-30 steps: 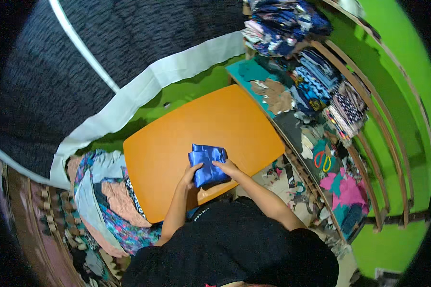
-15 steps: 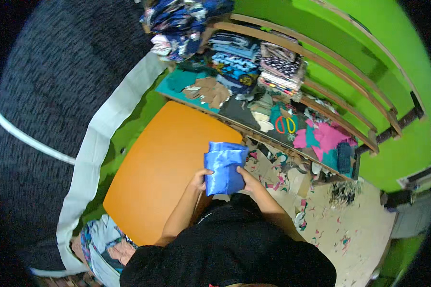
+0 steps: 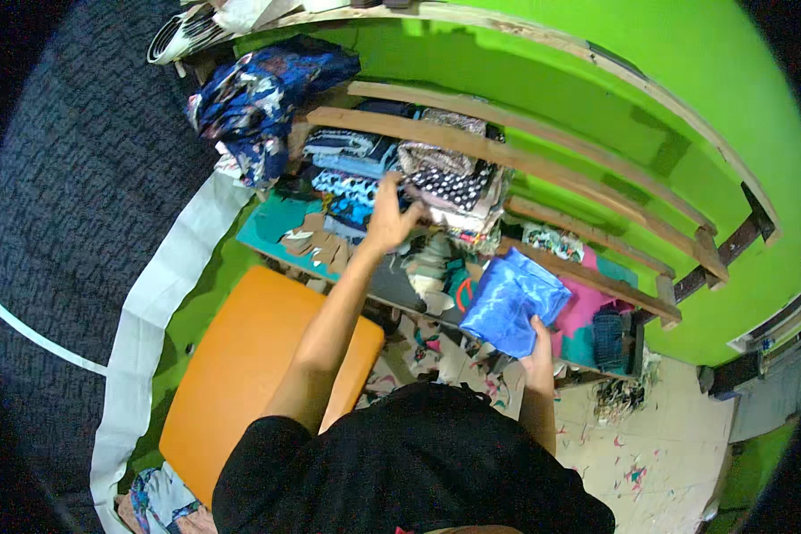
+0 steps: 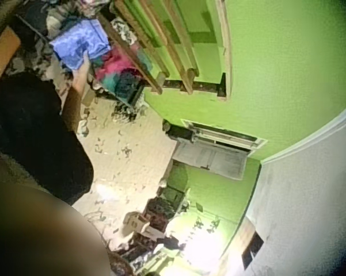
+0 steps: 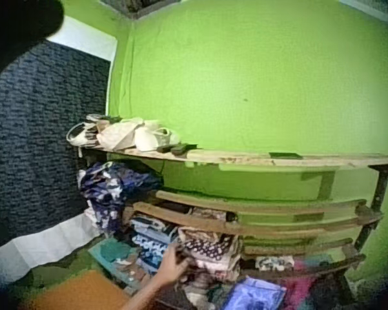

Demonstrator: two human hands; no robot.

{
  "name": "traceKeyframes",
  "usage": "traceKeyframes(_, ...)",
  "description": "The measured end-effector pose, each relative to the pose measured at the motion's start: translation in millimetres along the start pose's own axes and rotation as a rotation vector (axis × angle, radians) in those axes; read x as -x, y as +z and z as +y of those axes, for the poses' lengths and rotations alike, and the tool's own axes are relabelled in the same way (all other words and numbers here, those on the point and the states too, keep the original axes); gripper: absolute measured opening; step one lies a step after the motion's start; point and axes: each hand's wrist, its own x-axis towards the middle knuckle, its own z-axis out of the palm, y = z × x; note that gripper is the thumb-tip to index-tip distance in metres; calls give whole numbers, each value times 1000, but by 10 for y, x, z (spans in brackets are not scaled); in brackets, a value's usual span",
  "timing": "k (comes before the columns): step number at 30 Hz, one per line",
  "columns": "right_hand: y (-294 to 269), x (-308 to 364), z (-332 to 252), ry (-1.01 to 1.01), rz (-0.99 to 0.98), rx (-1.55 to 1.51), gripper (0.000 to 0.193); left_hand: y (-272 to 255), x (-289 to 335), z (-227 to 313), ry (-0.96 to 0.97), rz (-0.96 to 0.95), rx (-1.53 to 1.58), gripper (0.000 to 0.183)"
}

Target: The recorder folds several pieces of fabric on a small table and places them on a shelf.

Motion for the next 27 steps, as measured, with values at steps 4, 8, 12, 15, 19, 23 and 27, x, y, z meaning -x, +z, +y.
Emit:
traceKeyframes(4,-93,-276,-375,-26,-33,5,45,261,-456,-223,92,149,15,69)
traceKeyframes(8,-84,-554,-548,37,-144,-52,48,389,-445,-454,177,191,-61,56)
traceKeyframes(12,69,-829,-610,37,-112,-30,53,430,-463,-211,151,80,-241,45)
traceKeyframes(15,194,-1077,-579,82,-241,-79,51,477,-634,-198,-4,-58,-444,32)
traceKeyframes(19,262,-1384,-557,187,-283,-6,53,676,-812,-78,-158,128,-570,31)
traceKeyframes(23,472,-1507,-558,259,-303,39,50,759,-847,-40,184,154,-668,37)
traceKeyframes(27,632,-1571,-530,395,-391,8,46,756,-871,-246,271,-150,-561,43)
